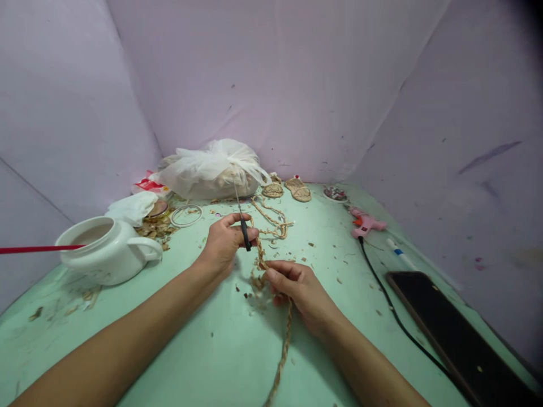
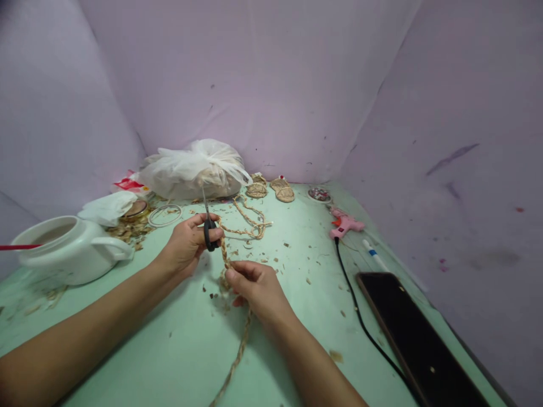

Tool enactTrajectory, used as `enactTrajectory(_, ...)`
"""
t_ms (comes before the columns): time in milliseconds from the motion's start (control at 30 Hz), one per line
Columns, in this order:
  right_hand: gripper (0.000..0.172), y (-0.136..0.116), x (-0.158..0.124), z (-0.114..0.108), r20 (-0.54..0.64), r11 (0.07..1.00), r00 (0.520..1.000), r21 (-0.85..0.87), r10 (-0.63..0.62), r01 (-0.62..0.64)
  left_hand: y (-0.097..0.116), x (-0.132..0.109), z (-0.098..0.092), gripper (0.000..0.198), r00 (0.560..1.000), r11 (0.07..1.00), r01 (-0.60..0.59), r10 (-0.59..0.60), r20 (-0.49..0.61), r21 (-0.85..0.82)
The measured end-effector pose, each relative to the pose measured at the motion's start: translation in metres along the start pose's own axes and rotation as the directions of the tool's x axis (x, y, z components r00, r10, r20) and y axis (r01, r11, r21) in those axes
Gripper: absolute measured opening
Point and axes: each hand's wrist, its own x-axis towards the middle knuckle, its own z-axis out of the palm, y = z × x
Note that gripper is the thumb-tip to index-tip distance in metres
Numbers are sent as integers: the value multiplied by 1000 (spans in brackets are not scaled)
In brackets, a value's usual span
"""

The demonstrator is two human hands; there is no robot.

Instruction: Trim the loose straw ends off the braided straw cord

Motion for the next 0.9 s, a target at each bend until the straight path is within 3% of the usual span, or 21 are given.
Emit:
enactTrajectory(100, 23, 3, 1, -1, -30, 998, 998, -10, -55, 55, -4, -3, 3, 38, 999, 999, -36, 35, 10, 35)
enactTrajectory(167, 19, 4, 0, 0, -82, 988, 985, -43, -155, 151, -8, -6, 7, 34, 996, 992, -85, 86, 2, 94)
enactTrajectory(300, 12, 2, -9, 2, -88, 917, 920, -156, -382, 366, -19, -17, 19, 28, 992, 975, -120, 108, 72, 185)
enactTrajectory(400, 11, -2, -13, 2, -50, 870, 888, -234, -457, 435, -24, -20, 21, 26, 993, 981, -89, 73, 94, 174)
enactTrajectory(467, 12, -4, -12, -2, 15, 867, 904, -278, -426, 413, -23, -15, 17, 28, 994, 986, -71, 58, 90, 150)
enactTrajectory(567, 14, -7, -5, -10, 112, 935, 968, -257, -223, 245, -14, -2, 4, 34, 990, 994, -91, 84, 114, 58)
enactTrajectory(633, 19, -7, 0, -14, 128, 968, 985, -205, -120, 144, -8, 4, -3, 36, 983, 992, -124, 123, 137, 3)
enactTrajectory(767, 29, -2, 6, -15, 63, 980, 991, -157, -115, 123, -6, 4, -3, 35, 977, 992, -124, 121, 174, 4)
enactTrajectory(900, 27, -1, 6, -13, 38, 971, 988, -182, -147, 152, -11, -7, 7, 34, 964, 995, -98, 100, 248, -20)
